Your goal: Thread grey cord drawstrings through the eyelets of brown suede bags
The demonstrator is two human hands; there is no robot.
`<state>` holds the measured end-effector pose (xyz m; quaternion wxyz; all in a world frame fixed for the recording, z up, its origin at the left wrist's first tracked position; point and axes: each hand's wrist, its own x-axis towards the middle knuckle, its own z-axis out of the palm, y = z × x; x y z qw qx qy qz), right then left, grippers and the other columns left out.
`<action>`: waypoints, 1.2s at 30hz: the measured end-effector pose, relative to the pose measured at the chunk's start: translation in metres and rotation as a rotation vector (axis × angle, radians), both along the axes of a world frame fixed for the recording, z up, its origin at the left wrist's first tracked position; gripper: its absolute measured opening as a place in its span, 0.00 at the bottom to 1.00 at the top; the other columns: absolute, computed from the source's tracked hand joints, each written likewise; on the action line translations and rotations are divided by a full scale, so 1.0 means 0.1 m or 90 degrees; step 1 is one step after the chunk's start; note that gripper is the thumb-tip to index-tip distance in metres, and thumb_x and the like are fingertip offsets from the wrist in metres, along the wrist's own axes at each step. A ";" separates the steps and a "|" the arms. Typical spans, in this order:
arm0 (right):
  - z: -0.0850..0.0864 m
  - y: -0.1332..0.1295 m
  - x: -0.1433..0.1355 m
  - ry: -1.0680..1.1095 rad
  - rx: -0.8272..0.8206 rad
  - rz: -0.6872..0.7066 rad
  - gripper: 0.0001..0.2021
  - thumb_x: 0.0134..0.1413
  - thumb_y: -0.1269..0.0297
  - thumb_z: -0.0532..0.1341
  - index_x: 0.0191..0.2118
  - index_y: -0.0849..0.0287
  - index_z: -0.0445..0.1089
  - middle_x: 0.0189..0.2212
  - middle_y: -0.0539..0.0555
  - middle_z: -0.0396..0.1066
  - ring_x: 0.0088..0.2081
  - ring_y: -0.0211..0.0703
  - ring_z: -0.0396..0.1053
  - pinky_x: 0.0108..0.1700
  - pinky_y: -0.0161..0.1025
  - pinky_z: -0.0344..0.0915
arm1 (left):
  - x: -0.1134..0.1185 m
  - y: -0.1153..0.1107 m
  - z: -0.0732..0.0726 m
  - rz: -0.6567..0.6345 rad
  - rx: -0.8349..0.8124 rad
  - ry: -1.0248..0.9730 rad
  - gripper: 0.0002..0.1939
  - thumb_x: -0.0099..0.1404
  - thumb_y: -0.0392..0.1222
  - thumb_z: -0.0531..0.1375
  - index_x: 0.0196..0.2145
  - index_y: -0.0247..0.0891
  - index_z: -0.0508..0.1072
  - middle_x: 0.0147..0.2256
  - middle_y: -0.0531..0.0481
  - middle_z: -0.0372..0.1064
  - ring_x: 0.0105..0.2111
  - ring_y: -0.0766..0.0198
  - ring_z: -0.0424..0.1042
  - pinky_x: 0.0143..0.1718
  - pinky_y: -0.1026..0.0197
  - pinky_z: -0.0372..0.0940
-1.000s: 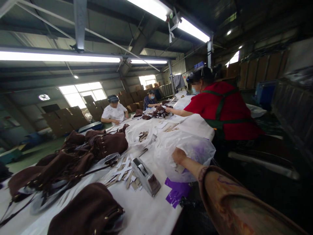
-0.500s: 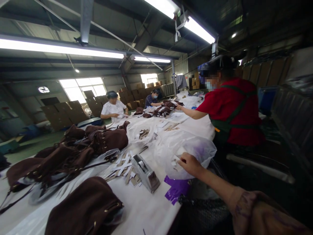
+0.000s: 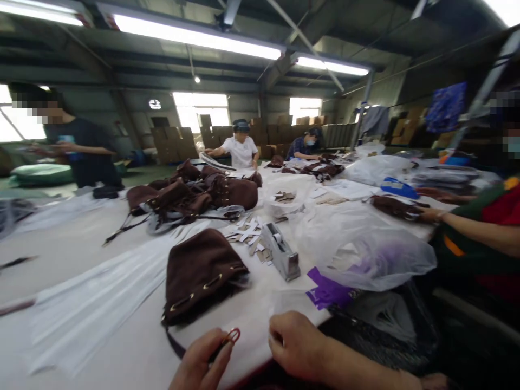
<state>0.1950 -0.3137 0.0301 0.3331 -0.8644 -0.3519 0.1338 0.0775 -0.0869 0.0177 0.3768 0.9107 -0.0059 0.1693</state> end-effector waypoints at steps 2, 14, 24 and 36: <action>0.00 0.30 0.02 0.222 0.025 -0.020 0.10 0.48 0.64 0.56 0.19 0.58 0.61 0.17 0.50 0.67 0.18 0.36 0.62 0.22 0.34 0.47 | -0.09 -0.01 0.11 -0.016 -0.027 0.059 0.18 0.69 0.53 0.54 0.31 0.39 0.75 0.27 0.50 0.71 0.29 0.64 0.70 0.35 0.66 0.67; 0.02 1.06 -0.27 0.715 0.575 -0.033 0.09 0.50 0.57 0.67 0.36 0.54 0.73 0.39 0.52 0.73 0.37 0.41 0.69 0.36 0.37 0.67 | -0.34 0.35 0.03 -0.034 -0.575 0.165 0.21 0.64 0.56 0.59 0.33 0.32 0.75 0.31 0.46 0.72 0.30 0.64 0.69 0.34 0.64 0.62; -0.21 1.11 -0.40 0.075 0.235 0.078 0.14 0.56 0.55 0.61 0.24 0.56 0.70 0.48 0.61 0.72 0.50 0.54 0.67 0.55 0.49 0.61 | -0.38 0.48 -0.03 -0.021 -0.856 0.129 0.20 0.56 0.52 0.69 0.37 0.31 0.77 0.35 0.45 0.70 0.38 0.62 0.70 0.39 0.62 0.63; -0.22 1.00 -0.48 0.190 0.041 0.161 0.14 0.59 0.55 0.55 0.28 0.57 0.65 0.26 0.50 0.66 0.29 0.41 0.63 0.31 0.36 0.59 | -0.19 0.44 -0.08 0.126 -0.749 0.164 0.22 0.55 0.58 0.66 0.29 0.32 0.73 0.22 0.53 0.65 0.22 0.70 0.61 0.24 0.66 0.57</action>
